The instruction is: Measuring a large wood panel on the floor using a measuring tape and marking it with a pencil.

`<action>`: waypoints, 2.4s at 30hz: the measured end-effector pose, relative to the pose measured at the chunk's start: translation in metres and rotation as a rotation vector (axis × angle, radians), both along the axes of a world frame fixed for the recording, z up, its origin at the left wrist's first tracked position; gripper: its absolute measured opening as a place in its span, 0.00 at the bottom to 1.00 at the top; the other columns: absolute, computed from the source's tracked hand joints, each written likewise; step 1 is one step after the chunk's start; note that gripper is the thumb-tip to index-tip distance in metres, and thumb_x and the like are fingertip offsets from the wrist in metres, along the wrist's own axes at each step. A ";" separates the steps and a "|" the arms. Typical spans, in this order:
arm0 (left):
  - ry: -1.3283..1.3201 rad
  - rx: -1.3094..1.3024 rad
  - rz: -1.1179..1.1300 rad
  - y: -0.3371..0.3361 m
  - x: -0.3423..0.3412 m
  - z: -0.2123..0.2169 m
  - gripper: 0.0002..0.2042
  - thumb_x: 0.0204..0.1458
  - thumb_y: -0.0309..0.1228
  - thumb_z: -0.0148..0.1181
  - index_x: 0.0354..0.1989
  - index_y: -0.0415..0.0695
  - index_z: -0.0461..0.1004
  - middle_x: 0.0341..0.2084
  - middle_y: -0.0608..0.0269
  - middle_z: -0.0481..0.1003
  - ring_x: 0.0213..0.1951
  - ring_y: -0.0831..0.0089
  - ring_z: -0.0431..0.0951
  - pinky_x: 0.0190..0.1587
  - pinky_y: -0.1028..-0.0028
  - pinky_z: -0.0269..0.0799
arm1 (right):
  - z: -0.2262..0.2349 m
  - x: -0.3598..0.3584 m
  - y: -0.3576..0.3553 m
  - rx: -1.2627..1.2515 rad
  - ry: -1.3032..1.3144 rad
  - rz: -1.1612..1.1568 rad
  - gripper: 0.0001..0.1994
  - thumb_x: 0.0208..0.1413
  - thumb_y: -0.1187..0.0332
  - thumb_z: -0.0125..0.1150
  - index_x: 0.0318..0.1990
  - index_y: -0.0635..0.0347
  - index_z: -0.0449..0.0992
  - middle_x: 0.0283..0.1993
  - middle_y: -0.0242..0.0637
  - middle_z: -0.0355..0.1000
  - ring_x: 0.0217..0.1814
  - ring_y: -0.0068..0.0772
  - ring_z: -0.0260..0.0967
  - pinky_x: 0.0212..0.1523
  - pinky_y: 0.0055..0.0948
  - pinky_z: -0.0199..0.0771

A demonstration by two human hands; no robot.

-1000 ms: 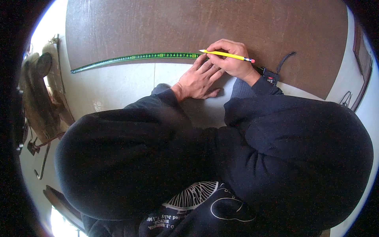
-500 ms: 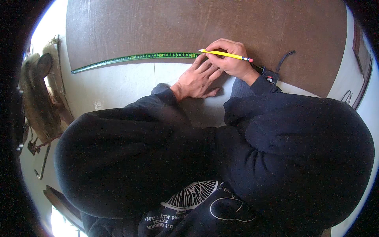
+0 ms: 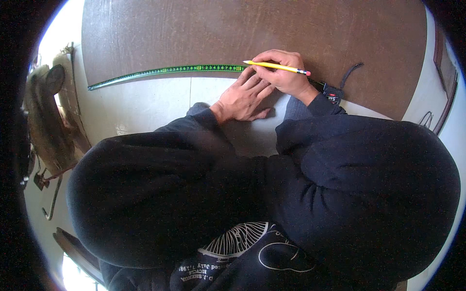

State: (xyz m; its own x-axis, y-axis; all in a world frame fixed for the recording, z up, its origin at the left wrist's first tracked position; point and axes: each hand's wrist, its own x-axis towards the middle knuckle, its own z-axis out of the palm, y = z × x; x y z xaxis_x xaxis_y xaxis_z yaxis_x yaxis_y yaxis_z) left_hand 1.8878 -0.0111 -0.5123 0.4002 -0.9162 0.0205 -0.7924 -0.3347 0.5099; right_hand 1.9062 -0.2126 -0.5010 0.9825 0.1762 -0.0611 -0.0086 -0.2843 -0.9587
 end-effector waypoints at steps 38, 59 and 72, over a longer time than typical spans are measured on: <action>-0.022 0.019 0.019 0.001 -0.008 -0.006 0.34 0.59 0.55 0.53 0.67 0.43 0.66 0.63 0.56 0.68 0.71 0.54 0.61 0.78 0.47 0.38 | 0.001 0.002 0.004 0.039 -0.065 0.059 0.05 0.51 0.76 0.71 0.35 0.62 0.80 0.38 0.37 0.81 0.37 0.26 0.80 0.39 0.25 0.81; 0.071 0.123 0.006 0.001 -0.024 -0.018 0.29 0.59 0.54 0.51 0.62 0.49 0.73 0.61 0.59 0.73 0.68 0.57 0.66 0.74 0.50 0.51 | 0.004 -0.014 0.029 -0.108 -0.298 0.043 0.09 0.47 0.77 0.72 0.29 0.59 0.75 0.33 0.35 0.78 0.37 0.37 0.73 0.39 0.33 0.74; 0.234 0.091 -0.011 0.002 -0.020 -0.010 0.28 0.60 0.54 0.51 0.61 0.50 0.75 0.60 0.62 0.75 0.67 0.59 0.67 0.72 0.49 0.52 | 0.009 -0.017 0.025 -0.077 -0.223 0.032 0.07 0.49 0.74 0.71 0.29 0.59 0.76 0.32 0.39 0.76 0.38 0.44 0.74 0.39 0.37 0.74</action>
State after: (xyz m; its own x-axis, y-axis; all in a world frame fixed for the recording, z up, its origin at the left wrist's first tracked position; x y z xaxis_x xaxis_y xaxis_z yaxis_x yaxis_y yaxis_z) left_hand 1.8683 -0.0095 -0.5228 0.3741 -0.9144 -0.1547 -0.6604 -0.3797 0.6478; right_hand 1.8890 -0.1873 -0.4918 0.9670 0.2110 0.1424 0.2113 -0.3533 -0.9113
